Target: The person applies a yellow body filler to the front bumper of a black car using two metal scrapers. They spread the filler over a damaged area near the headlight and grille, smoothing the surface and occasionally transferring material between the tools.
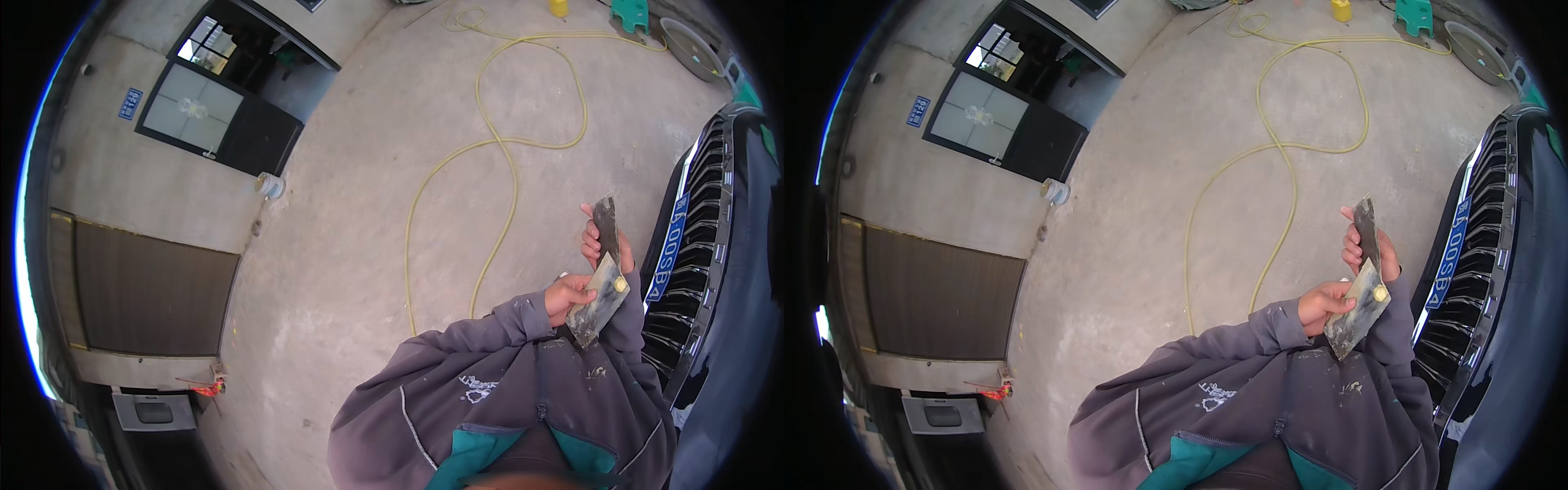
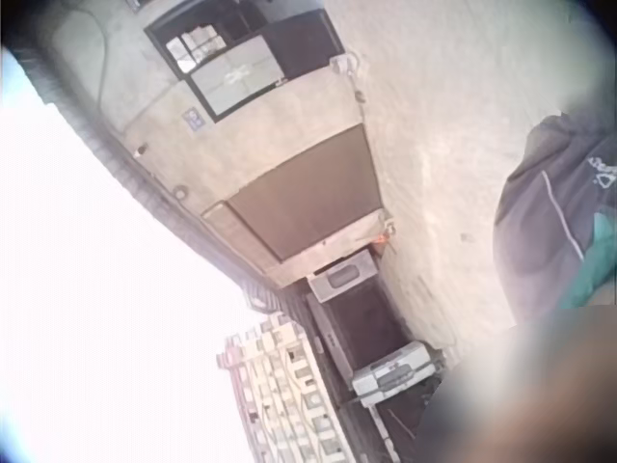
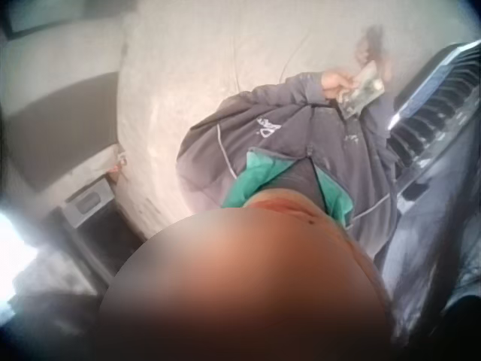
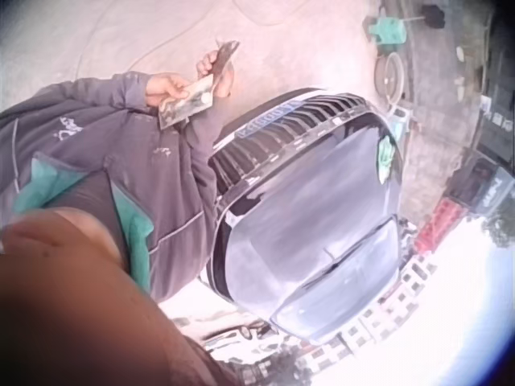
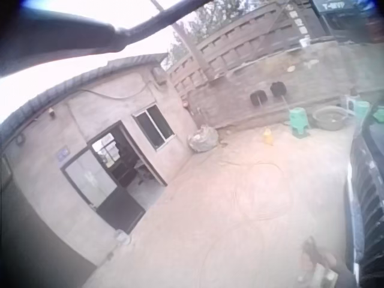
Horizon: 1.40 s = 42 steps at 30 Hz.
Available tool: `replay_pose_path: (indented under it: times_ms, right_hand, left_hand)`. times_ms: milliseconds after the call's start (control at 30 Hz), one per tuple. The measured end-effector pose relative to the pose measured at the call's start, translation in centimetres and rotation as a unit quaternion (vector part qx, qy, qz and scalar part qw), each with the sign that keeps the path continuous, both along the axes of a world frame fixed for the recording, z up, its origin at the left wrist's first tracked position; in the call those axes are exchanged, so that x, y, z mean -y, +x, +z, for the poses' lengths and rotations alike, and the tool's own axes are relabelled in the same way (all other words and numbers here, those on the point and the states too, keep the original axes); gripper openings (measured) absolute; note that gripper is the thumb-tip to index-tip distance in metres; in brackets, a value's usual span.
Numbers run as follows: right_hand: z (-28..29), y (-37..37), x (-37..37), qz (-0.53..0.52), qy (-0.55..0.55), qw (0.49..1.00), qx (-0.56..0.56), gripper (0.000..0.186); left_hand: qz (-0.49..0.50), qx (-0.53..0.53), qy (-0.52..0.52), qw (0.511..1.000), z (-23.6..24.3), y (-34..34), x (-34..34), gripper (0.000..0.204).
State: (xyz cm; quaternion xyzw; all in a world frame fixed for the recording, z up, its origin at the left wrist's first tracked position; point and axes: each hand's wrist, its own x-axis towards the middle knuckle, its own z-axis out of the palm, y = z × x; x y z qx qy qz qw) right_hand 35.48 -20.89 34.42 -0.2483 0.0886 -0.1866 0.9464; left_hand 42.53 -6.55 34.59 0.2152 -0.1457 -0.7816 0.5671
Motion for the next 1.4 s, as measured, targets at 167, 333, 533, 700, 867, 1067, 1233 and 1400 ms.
replay_pose_path:
  times_ms: [167, 333, 533, 700, 867, 1067, 1233, 1400]
  right_hand:
    - [0.0, 2.8, 6.7, -0.041, -0.076, 0.988, -0.128, 0.048]
    - [-5.3, 0.2, 16.9, -0.165, 0.053, 0.984, -0.039, 0.037]
    - [-1.8, 3.7, 27.5, -0.323, 0.067, 0.941, -0.075, 0.036]
    - [-0.9, 7.1, 35.1, -0.333, 0.083, 0.932, -0.118, 0.034]
    - [-0.4, 12.0, 41.3, -0.379, 0.125, 0.910, -0.112, 0.033]
    - [-0.7, 14.6, 51.5, -0.453, 0.142, 0.868, -0.145, 0.032]
    - [-2.4, 15.7, 63.9, -0.468, 0.160, 0.858, -0.135, 0.032]
    - [-3.7, 18.0, 79.1, -0.452, 0.168, 0.869, -0.114, 0.030]
  left_hand:
    - [0.098, 0.001, -0.013, 0.995, 2.9, 7.8, 9.3, 0.037]
    - [0.165, 0.092, 0.038, 0.981, 1.3, 13.7, 17.1, 0.036]
    - [0.158, 0.088, 0.024, 0.983, -1.0, 19.7, 28.9, 0.036]
    - [0.158, 0.130, -0.015, 0.979, -0.6, 25.7, 41.9, 0.045]
    - [0.127, 0.144, -0.018, 0.981, 1.5, 31.9, 53.2, 0.048]
    - [0.041, 0.067, -0.015, 0.997, -0.2, 35.0, 65.6, 0.042]
    - [0.029, 0.069, 0.003, 0.997, -1.7, 36.1, 77.7, 0.047]
    - [0.050, 0.073, 0.014, 0.996, -2.4, 38.8, 91.2, 0.046]
